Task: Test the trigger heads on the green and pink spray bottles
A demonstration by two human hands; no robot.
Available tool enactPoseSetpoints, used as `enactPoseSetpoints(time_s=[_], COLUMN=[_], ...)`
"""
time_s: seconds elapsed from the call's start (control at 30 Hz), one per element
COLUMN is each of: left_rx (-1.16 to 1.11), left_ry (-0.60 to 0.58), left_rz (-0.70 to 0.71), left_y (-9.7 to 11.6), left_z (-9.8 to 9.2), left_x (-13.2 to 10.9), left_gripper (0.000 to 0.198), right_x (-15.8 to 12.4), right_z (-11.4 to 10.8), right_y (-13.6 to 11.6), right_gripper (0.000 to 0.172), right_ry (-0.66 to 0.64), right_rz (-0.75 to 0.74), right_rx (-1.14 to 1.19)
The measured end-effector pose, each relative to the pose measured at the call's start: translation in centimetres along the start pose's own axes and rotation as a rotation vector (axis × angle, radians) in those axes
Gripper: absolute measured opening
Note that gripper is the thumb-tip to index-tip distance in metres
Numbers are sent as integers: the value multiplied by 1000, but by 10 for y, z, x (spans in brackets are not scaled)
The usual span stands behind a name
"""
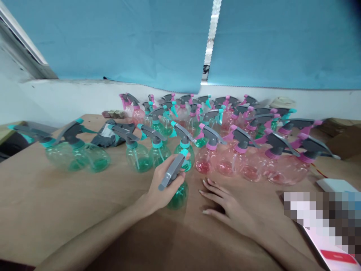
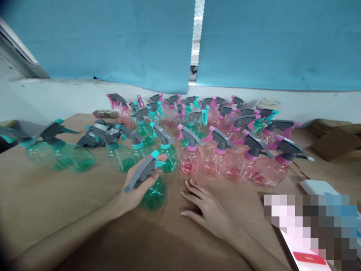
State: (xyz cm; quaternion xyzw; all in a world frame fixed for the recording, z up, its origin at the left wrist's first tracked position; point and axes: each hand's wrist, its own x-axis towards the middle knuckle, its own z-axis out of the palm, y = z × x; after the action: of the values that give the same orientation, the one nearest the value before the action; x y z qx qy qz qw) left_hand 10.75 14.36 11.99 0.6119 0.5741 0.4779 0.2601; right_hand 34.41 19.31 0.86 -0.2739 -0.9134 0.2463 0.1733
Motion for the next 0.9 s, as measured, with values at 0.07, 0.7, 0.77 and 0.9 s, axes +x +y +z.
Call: enactPoseSetpoints(time_s=[0.07,0.7,0.77,0.9], left_rx=[-20,34,29,25], left_ry=[43,-17,-18,-14], left_rz=[-1,19,25,32], left_y=[0,-2,-3,-3], left_z=[2,1,1,1], left_x=[-1,1,0,0], left_gripper=[30,31,31,29], right_x=[0,0,0,0], right_z=[-1,-2,-2,-1], right_y=[0,-1,0,1], right_gripper=[51,51,52,51], right_ry=[-5,-32,-25,-5], right_rz=[0,15,9,6], right_rx=[0,-14,-4,12])
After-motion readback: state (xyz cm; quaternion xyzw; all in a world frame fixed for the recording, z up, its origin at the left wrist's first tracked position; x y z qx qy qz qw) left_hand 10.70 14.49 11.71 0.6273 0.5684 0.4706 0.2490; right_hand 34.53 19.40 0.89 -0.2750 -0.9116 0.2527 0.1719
